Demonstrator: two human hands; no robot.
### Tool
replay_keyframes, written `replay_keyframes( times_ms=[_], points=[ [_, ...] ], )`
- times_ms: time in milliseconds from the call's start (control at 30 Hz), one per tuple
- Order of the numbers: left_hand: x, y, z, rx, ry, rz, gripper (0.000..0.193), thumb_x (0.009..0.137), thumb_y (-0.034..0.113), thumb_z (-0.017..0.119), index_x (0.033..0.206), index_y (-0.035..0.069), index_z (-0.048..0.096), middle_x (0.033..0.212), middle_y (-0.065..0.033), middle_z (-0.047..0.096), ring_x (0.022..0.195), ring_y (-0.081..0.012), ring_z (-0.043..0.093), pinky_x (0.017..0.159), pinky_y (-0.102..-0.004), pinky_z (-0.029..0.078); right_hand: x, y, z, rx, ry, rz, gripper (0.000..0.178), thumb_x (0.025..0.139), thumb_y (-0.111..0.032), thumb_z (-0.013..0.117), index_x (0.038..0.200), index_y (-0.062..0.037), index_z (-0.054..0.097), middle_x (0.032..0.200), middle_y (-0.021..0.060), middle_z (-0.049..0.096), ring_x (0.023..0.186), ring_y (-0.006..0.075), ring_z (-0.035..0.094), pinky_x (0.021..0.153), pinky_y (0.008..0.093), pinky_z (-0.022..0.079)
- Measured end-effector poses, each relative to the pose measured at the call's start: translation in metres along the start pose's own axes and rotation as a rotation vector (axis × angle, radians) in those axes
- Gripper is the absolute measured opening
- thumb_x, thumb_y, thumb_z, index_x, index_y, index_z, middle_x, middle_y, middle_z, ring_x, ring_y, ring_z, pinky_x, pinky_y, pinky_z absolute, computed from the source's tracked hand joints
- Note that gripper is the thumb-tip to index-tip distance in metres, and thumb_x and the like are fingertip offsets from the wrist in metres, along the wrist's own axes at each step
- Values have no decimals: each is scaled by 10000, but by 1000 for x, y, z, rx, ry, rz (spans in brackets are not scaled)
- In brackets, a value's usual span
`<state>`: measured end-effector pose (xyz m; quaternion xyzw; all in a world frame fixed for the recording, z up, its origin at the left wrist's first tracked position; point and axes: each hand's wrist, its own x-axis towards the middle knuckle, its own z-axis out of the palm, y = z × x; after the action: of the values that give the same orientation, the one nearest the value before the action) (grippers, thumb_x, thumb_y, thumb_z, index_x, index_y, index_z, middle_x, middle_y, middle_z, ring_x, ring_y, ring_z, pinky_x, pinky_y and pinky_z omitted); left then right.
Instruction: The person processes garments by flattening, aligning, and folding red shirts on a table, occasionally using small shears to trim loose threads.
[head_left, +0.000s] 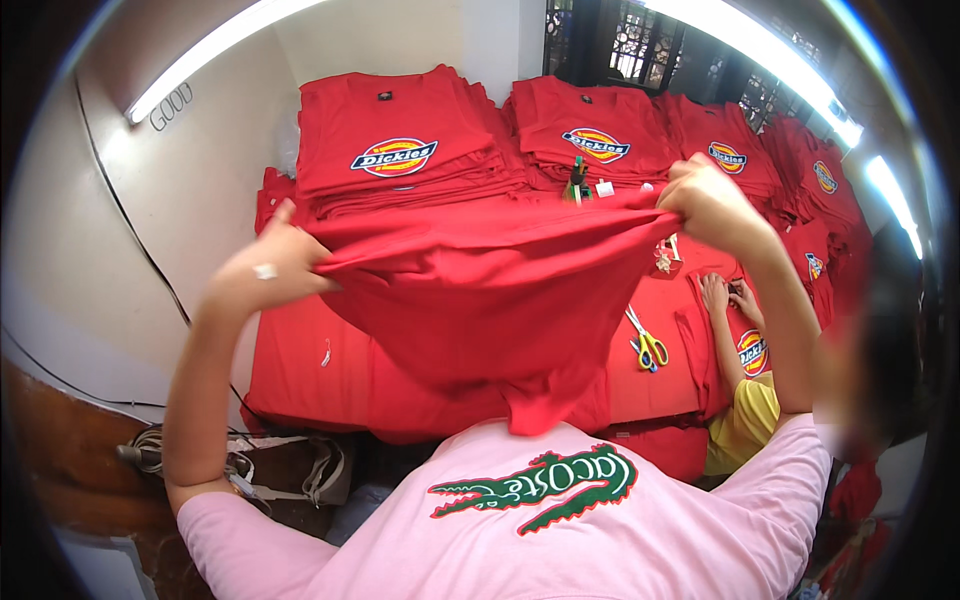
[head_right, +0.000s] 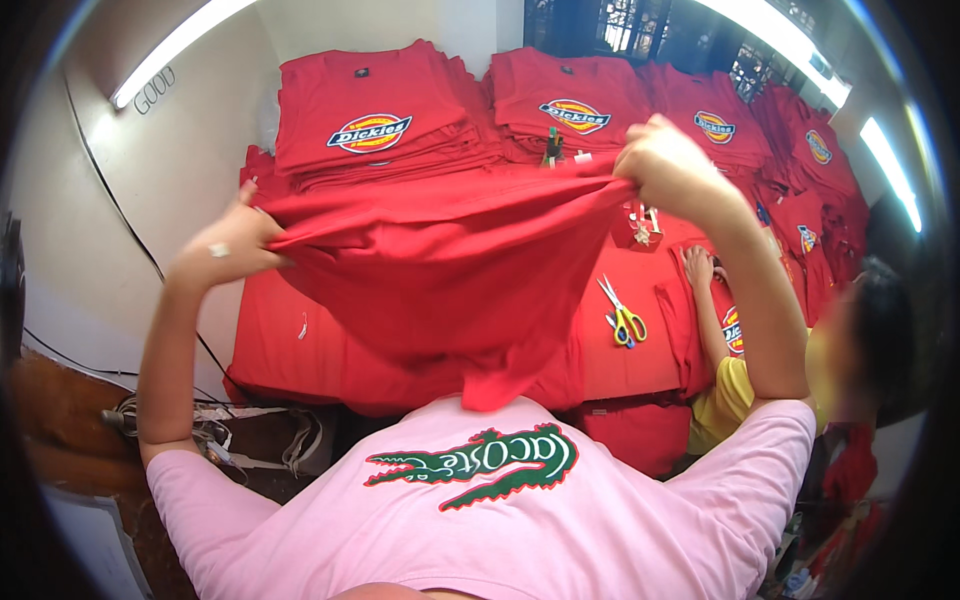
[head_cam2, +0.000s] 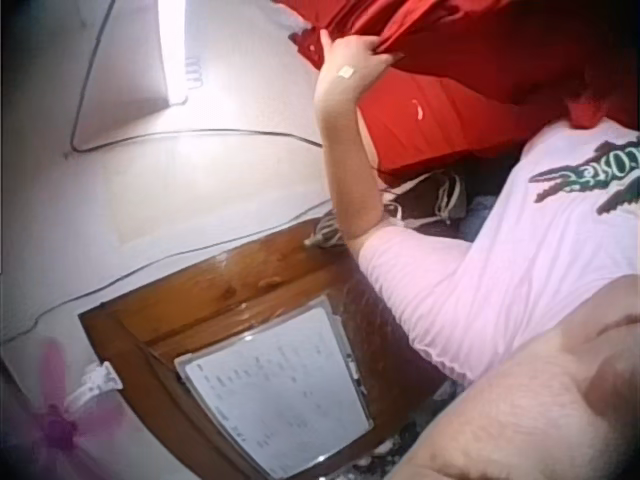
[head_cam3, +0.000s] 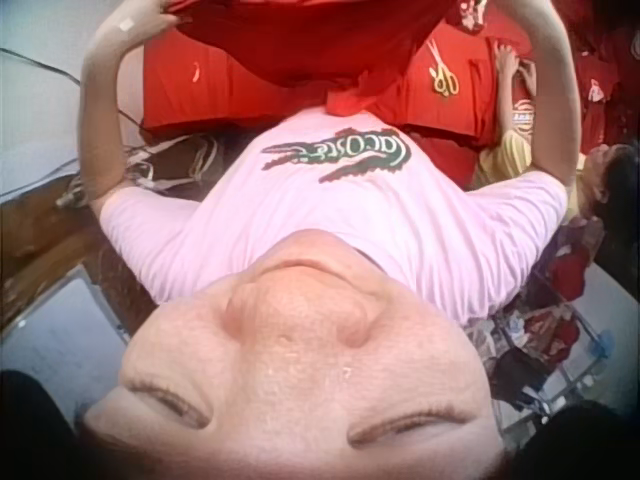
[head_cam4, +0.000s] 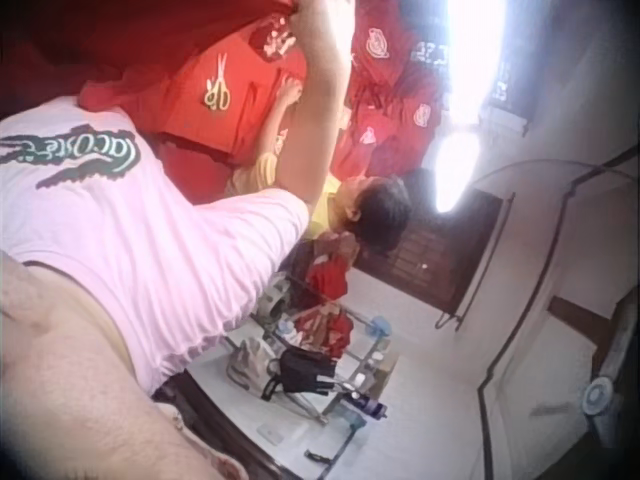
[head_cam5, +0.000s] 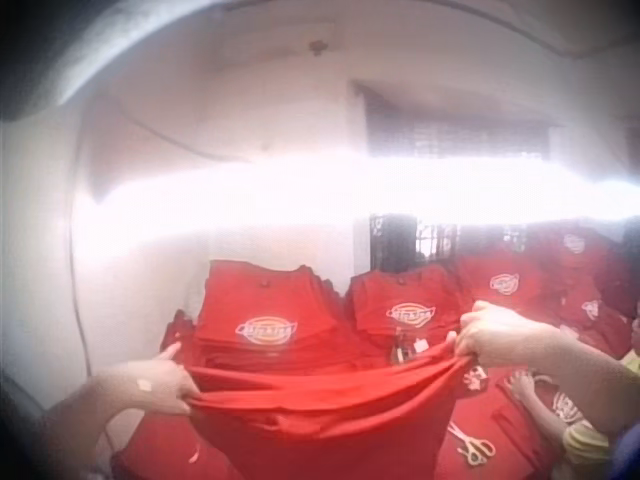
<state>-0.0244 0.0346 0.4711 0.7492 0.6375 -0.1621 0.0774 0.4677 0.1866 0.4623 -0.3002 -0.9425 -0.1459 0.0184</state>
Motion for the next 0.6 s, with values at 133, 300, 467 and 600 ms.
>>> replay_keyframes(
  times_ms=[133,300,467,600],
  points=[
    [-51,-20,-32,229,935,-46,160,749,131,860,774,20,748,946,-110,773,950,-300,713,1325,-528,193,-13,-11,-46,-326,684,53,164,754,-66,731,901,-112,790,984,9,745,969,227,641,916,389,459],
    [-35,-26,36,398,571,162,213,722,145,818,923,82,782,1062,-65,789,1250,-240,685,1334,-550,201,-42,-36,41,-177,116,-96,139,729,-73,703,840,-103,781,873,19,720,962,223,624,967,435,446],
    [-65,-38,41,-104,480,136,215,771,115,822,981,79,799,1031,-69,796,1357,-266,639,1335,-541,179,-67,-28,24,324,115,50,227,661,-37,643,828,-61,795,703,43,661,864,229,597,942,399,400],
    [-111,-64,3,-531,847,417,233,821,191,808,745,78,620,1006,-94,795,1387,-440,600,1313,-619,143,-79,-33,-56,596,143,115,281,802,-79,715,1063,-36,811,703,92,651,750,239,541,845,381,400]
  ],
)
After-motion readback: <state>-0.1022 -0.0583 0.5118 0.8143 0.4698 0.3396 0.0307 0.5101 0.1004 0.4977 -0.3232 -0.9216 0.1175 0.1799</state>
